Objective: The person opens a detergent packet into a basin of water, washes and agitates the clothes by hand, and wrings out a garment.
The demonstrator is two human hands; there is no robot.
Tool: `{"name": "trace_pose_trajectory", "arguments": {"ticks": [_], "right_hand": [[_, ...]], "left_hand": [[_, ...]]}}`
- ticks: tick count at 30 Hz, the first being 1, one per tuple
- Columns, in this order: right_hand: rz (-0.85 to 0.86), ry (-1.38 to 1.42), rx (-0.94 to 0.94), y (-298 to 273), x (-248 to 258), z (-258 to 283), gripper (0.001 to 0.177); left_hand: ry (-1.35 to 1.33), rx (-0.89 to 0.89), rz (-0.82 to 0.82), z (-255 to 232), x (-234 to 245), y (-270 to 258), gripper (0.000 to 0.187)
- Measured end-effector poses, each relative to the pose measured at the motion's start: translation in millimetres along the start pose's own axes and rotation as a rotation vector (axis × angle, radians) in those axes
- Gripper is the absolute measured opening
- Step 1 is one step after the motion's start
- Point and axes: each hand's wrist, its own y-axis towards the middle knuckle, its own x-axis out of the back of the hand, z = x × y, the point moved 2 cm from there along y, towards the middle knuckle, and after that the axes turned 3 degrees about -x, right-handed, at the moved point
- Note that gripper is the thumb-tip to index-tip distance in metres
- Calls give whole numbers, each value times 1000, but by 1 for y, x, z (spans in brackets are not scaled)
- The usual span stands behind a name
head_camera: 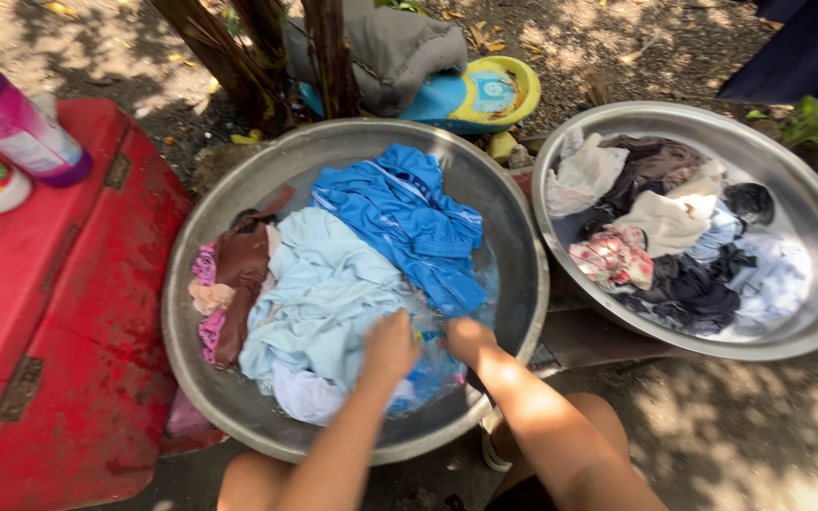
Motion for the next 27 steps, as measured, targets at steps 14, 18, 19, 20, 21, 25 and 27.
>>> {"name": "trace_pose_trajectory", "arguments": {"ticks": [14, 18, 19, 20, 21, 25, 27], "right_hand": [[-55, 111, 5, 36, -38, -22, 28], [-53, 306, 62, 34, -31, -10, 31], [48, 409, -10, 33, -33, -11, 32], [194, 572, -132, 31, -39, -13, 44], [194, 570, -135, 31, -39, -14, 44], [43, 287, -77, 40, -35, -17, 38], [-13, 176, -6, 41, -39, -16, 38]], "left_hand": [[-274, 153, 76, 31, -71, 6, 70], [-1043, 223, 14, 33, -86, 10, 66], [-1040, 224, 17, 32, -88, 10, 66], [-948, 257, 3, 32, -88, 10, 69], [-862, 288, -11, 31, -89, 10, 73], [-834, 342, 16, 30, -86, 11, 66], [-592, 318, 23, 28, -83, 14, 59]]}}
